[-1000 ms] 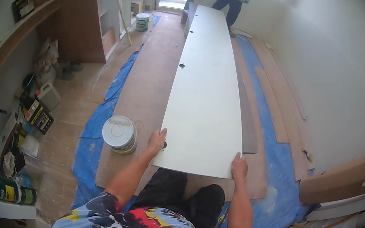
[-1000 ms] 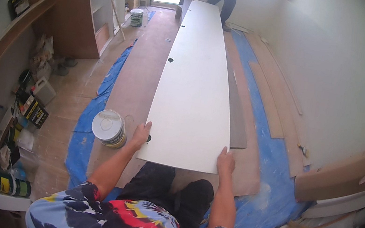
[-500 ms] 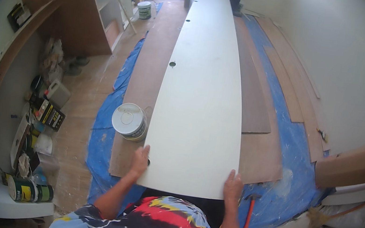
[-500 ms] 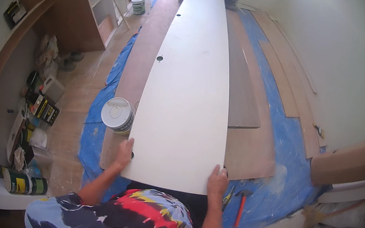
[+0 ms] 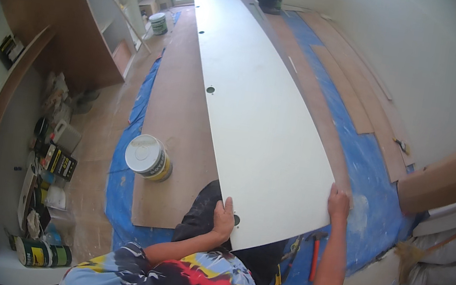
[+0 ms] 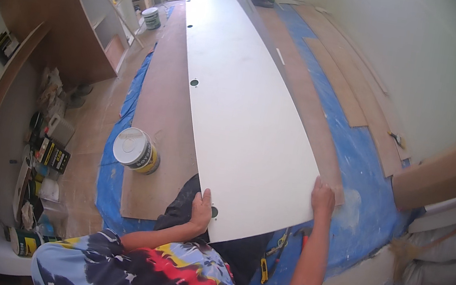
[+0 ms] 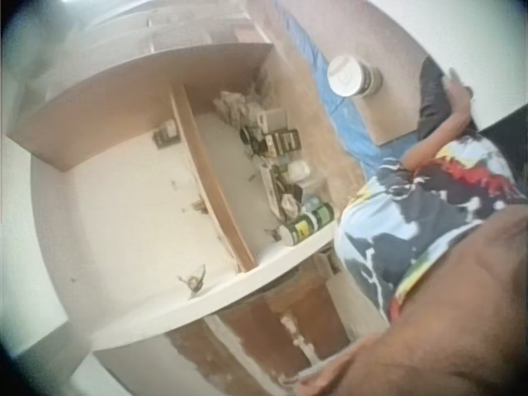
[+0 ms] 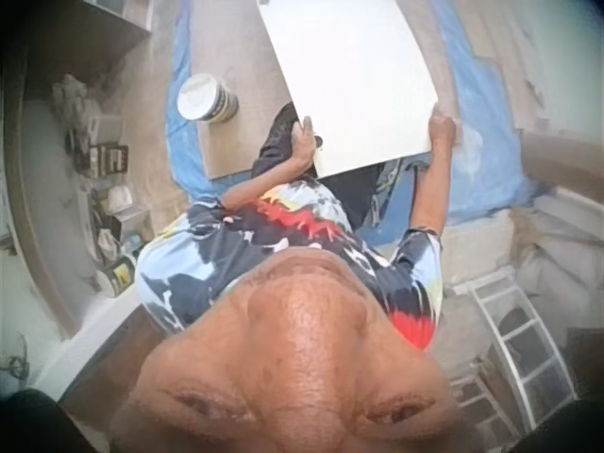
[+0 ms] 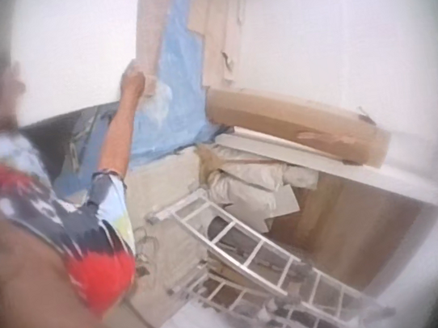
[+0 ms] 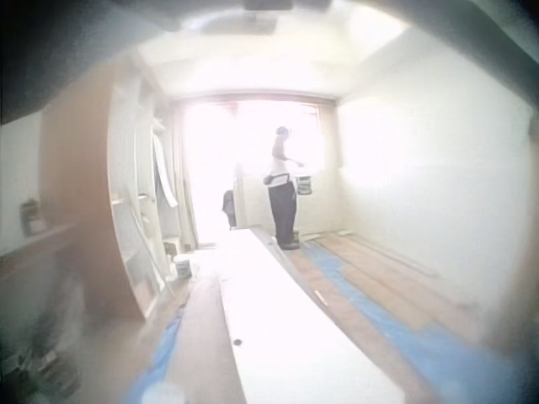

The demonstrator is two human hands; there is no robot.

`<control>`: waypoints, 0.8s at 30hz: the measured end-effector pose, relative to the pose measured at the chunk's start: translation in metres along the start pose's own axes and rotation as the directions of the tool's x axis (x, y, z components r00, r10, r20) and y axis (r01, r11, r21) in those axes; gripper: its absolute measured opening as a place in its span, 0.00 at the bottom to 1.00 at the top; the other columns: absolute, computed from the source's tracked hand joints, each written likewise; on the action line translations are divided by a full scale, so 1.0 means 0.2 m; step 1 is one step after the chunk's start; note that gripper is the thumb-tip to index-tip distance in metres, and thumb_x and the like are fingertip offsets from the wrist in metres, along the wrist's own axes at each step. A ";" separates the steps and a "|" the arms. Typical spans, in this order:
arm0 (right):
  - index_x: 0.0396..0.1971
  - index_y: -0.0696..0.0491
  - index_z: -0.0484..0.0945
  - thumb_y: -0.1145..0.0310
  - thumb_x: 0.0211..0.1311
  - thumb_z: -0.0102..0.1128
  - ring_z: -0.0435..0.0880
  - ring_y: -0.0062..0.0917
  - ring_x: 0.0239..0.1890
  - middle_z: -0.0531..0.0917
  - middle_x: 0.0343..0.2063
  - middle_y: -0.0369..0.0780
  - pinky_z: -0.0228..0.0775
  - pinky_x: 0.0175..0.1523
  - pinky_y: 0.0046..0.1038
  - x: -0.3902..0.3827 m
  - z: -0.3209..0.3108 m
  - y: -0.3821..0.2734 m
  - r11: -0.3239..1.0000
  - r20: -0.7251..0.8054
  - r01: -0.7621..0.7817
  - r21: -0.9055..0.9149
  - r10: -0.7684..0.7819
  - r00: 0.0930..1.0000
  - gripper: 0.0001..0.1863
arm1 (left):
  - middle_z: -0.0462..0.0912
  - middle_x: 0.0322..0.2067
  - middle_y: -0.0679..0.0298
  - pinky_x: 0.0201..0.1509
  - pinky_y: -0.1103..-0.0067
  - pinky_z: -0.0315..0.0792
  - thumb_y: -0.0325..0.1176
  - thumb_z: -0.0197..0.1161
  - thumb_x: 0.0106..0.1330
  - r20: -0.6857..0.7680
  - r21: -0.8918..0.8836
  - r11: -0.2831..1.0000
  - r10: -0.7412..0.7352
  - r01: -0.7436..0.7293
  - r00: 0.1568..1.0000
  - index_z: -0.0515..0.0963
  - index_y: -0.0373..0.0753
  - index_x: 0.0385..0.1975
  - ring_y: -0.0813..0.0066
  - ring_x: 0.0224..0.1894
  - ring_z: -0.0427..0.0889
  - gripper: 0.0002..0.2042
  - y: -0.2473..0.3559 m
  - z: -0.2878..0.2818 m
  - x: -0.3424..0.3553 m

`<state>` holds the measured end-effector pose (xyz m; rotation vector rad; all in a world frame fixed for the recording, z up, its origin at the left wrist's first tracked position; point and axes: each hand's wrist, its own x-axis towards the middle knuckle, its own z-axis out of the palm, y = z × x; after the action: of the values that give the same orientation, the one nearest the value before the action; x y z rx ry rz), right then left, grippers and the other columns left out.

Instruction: The person trims the edge of a white cabinet door using a utility knife and a metal file. They scrape away excess material along the edge and then smooth the surface with the file.

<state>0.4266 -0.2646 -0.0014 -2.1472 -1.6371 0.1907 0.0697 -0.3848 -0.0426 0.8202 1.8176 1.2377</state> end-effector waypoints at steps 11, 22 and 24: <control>0.34 0.64 0.85 0.47 0.75 0.45 0.83 0.59 0.43 0.83 0.36 0.63 0.75 0.52 0.51 -0.27 0.01 -0.38 0.979 0.152 -0.201 0.037 0.193 0.969 0.33 | 0.69 0.21 0.65 0.32 0.69 0.67 0.53 0.52 0.78 -0.014 0.029 0.993 -0.114 0.114 0.993 0.73 0.29 0.26 0.75 0.27 0.67 0.29 -0.04 -0.44 0.21; 0.36 0.69 0.83 0.44 0.75 0.41 0.83 0.58 0.47 0.84 0.39 0.64 0.75 0.54 0.50 0.25 0.15 -0.35 0.990 0.110 -0.136 -0.033 0.139 0.984 0.37 | 0.84 0.34 0.45 0.48 0.64 0.74 0.51 0.51 0.77 0.055 0.016 1.000 -0.013 0.012 0.998 0.78 0.20 0.41 0.60 0.40 0.83 0.30 0.07 -0.10 0.58; 0.42 0.68 0.82 0.44 0.76 0.40 0.83 0.59 0.48 0.83 0.42 0.63 0.74 0.55 0.50 0.32 0.16 -0.38 0.994 0.116 -0.112 -0.011 0.113 0.987 0.37 | 0.83 0.32 0.42 0.47 0.63 0.73 0.53 0.51 0.77 0.023 0.077 0.997 0.011 -0.012 1.000 0.78 0.20 0.39 0.57 0.39 0.83 0.31 0.00 -0.09 0.67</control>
<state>0.3668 -0.1795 0.0108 -2.2722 -1.5799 0.3531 -0.0124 -0.2815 -0.0697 0.8852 1.8550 1.1669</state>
